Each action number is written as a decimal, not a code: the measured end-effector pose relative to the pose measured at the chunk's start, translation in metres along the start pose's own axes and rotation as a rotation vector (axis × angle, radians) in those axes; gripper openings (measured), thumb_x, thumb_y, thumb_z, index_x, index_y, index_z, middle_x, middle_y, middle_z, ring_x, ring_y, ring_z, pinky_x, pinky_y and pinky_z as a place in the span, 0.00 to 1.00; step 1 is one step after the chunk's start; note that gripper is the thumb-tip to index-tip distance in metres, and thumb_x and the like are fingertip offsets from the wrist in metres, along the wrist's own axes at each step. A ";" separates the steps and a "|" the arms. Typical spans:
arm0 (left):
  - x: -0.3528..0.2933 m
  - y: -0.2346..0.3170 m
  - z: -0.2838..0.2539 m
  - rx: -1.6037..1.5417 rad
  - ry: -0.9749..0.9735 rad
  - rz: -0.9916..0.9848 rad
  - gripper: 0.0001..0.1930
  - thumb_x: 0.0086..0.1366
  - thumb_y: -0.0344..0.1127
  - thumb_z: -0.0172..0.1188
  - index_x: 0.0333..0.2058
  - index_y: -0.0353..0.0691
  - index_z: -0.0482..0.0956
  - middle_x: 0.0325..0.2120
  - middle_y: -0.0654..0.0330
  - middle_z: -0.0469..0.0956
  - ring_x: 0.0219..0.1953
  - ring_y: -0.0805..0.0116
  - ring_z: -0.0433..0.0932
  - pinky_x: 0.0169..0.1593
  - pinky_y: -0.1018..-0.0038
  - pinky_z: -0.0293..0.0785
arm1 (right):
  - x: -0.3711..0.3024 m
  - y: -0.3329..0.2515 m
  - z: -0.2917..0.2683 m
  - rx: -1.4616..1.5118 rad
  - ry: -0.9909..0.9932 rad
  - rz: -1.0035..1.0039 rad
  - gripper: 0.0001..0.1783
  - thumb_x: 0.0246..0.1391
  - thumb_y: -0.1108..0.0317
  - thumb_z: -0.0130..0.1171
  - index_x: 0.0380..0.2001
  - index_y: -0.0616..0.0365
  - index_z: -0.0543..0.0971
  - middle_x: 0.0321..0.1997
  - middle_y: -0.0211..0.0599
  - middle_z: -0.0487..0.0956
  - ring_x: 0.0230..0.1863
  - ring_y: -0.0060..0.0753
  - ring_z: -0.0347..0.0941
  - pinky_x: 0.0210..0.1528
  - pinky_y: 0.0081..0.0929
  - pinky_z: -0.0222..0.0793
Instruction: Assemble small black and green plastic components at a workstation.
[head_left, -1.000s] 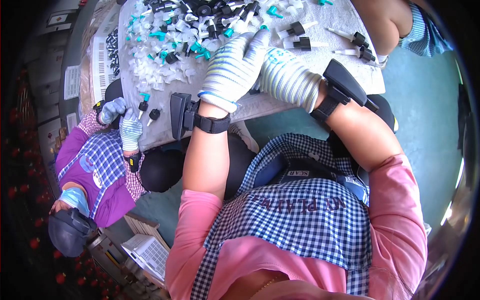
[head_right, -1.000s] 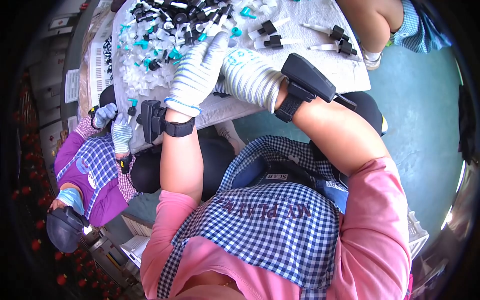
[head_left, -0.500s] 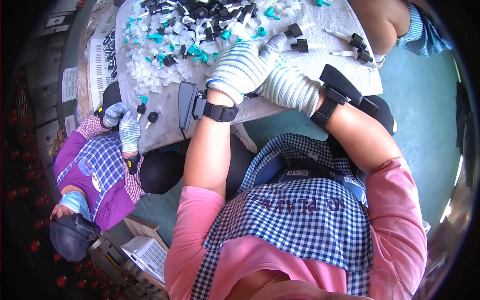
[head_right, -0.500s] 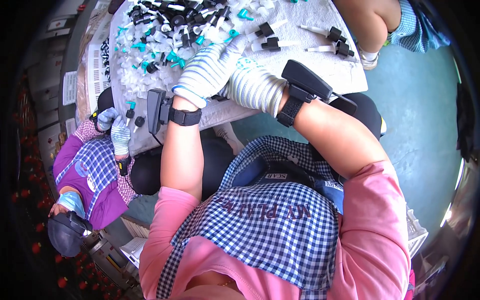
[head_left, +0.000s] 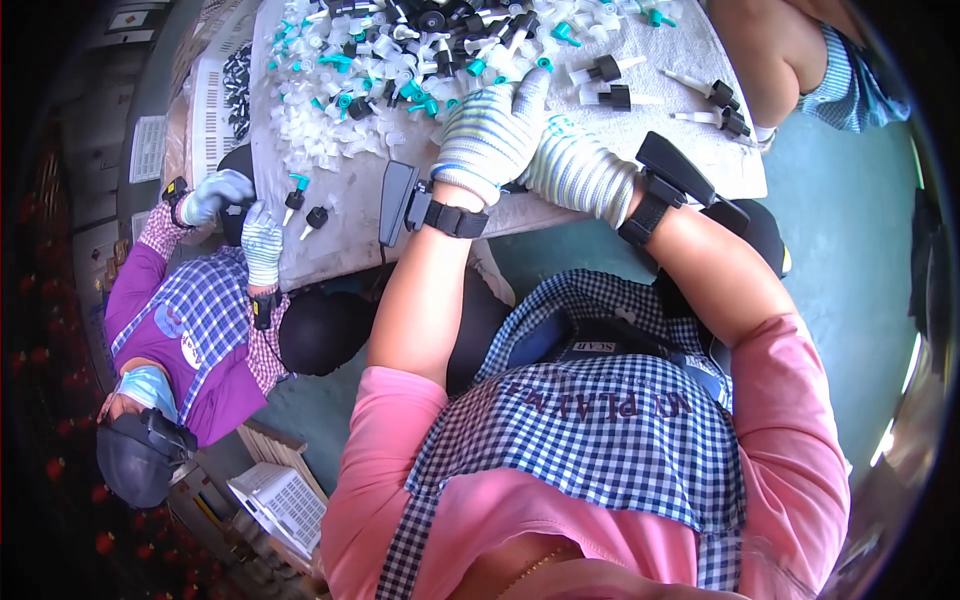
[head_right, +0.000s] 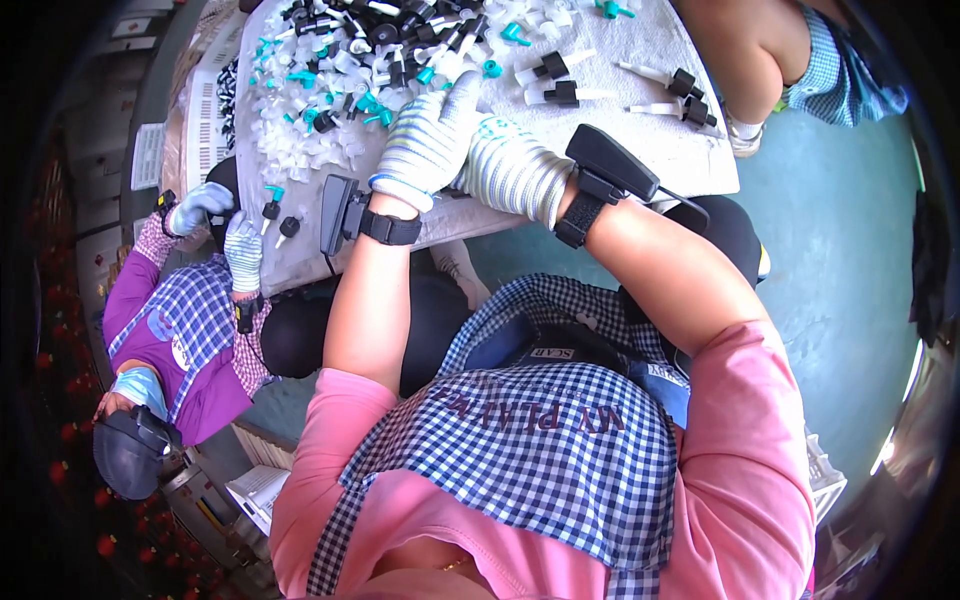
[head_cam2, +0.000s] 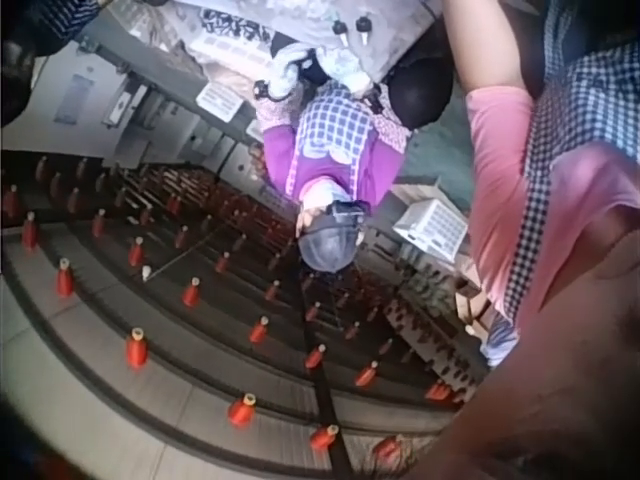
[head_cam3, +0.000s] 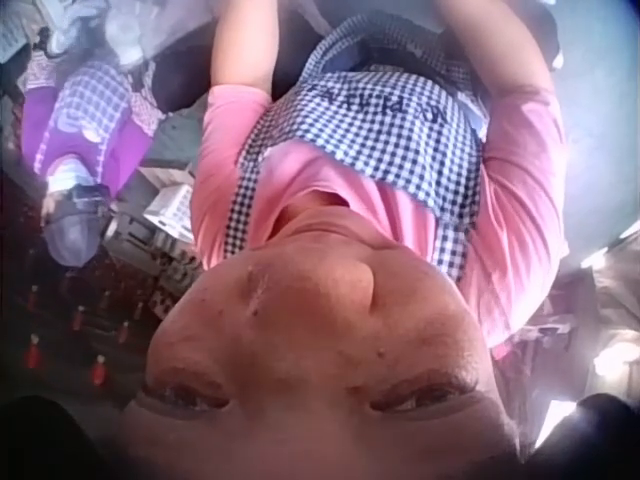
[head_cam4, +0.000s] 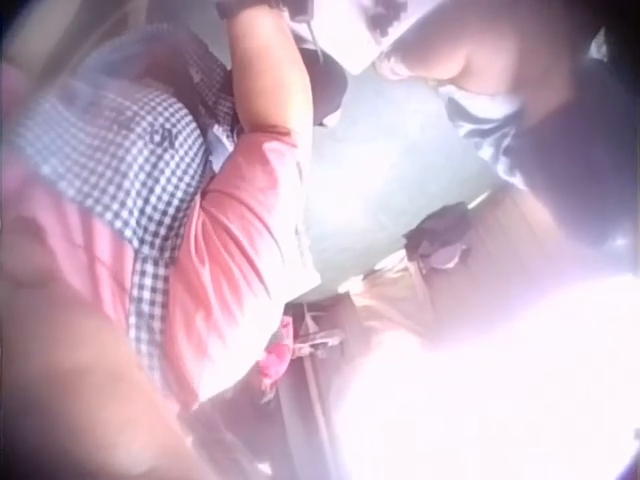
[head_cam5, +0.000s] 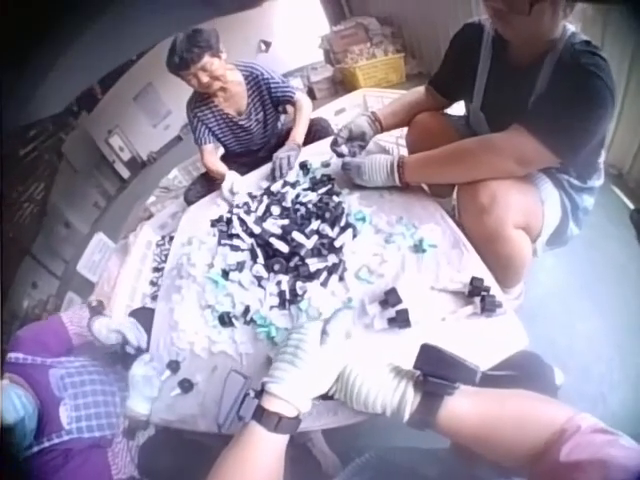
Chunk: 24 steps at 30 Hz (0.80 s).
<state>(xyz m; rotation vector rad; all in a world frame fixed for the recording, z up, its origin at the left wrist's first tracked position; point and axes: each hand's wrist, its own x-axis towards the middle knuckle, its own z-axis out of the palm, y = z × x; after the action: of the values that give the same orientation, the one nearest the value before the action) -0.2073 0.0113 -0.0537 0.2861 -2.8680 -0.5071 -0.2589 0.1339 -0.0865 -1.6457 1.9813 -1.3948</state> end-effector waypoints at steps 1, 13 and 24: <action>0.001 0.011 -0.013 -0.036 -0.108 -0.137 0.22 0.70 0.52 0.46 0.43 0.39 0.79 0.28 0.42 0.80 0.34 0.43 0.80 0.40 0.54 0.75 | 0.000 0.003 0.001 -0.001 -0.002 -0.001 0.12 0.54 0.65 0.56 0.38 0.59 0.81 0.32 0.51 0.81 0.35 0.54 0.76 0.39 0.44 0.71; -0.018 -0.058 -0.045 -0.400 0.384 -0.219 0.10 0.64 0.36 0.61 0.40 0.37 0.82 0.32 0.53 0.82 0.34 0.61 0.80 0.42 0.68 0.75 | 0.024 -0.014 -0.051 -0.378 -0.083 0.325 0.22 0.58 0.52 0.59 0.49 0.56 0.76 0.38 0.48 0.82 0.41 0.52 0.80 0.43 0.44 0.74; -0.031 -0.047 -0.052 -0.200 -0.042 -0.307 0.09 0.62 0.32 0.63 0.41 0.38 0.82 0.27 0.61 0.81 0.25 0.75 0.75 0.34 0.74 0.73 | 0.026 -0.013 -0.056 -0.555 0.110 0.145 0.19 0.54 0.57 0.64 0.46 0.56 0.80 0.42 0.51 0.80 0.43 0.56 0.77 0.47 0.43 0.74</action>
<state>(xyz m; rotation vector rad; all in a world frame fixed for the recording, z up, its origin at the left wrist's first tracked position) -0.1576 -0.0412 -0.0285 0.6930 -2.7953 -0.8570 -0.2968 0.1418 -0.0371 -1.5951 2.6664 -0.9500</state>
